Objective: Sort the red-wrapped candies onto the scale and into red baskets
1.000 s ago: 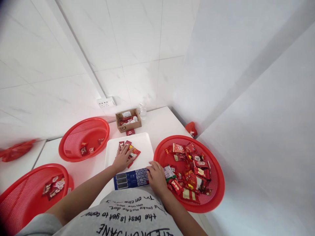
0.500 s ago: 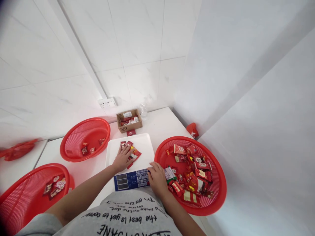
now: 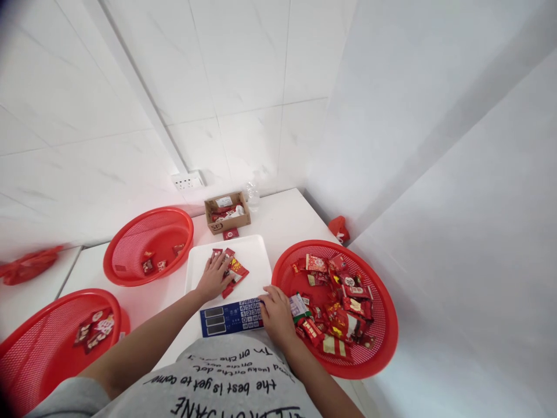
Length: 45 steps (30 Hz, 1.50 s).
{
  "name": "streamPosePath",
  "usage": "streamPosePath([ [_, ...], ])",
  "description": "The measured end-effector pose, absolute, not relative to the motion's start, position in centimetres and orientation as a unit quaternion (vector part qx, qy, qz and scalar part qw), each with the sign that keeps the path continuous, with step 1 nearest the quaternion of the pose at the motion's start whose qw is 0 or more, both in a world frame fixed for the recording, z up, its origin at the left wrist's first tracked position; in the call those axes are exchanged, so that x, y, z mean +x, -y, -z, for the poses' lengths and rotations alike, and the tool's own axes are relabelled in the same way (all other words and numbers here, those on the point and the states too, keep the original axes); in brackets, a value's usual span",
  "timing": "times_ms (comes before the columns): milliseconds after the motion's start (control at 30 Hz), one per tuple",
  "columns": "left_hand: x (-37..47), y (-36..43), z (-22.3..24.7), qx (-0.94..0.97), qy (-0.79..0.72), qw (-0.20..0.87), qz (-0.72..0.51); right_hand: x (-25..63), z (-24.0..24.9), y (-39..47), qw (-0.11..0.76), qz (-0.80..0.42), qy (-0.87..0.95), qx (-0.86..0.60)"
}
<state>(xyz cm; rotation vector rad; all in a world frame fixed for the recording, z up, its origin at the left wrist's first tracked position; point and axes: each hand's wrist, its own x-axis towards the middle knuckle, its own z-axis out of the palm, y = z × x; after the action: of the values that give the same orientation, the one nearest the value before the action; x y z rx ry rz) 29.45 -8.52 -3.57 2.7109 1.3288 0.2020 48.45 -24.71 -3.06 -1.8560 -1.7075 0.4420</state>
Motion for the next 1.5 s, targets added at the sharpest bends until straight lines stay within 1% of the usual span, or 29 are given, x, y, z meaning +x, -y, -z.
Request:
streamPosePath([
  [600, 29.42, 8.43, 3.43, 0.901, -0.426, 0.065, -0.049, 48.40, 2.70, 24.70, 0.291, -0.166, 0.640, -0.692],
  [900, 29.24, 8.33, 3.75, 0.915, -0.393, 0.068, -0.057, 48.39, 2.69, 24.71, 0.286, -0.174, 0.637, -0.694],
  [1133, 29.26, 8.36, 3.52, 0.916, -0.392, 0.076, -0.038, 48.38, 2.51, 24.71, 0.288, -0.168, 0.639, -0.693],
  [1500, 29.17, 8.35, 3.66, 0.919, -0.384, 0.077, -0.048, 48.40, 2.84, 24.73, 0.290, -0.164, 0.640, -0.692],
])
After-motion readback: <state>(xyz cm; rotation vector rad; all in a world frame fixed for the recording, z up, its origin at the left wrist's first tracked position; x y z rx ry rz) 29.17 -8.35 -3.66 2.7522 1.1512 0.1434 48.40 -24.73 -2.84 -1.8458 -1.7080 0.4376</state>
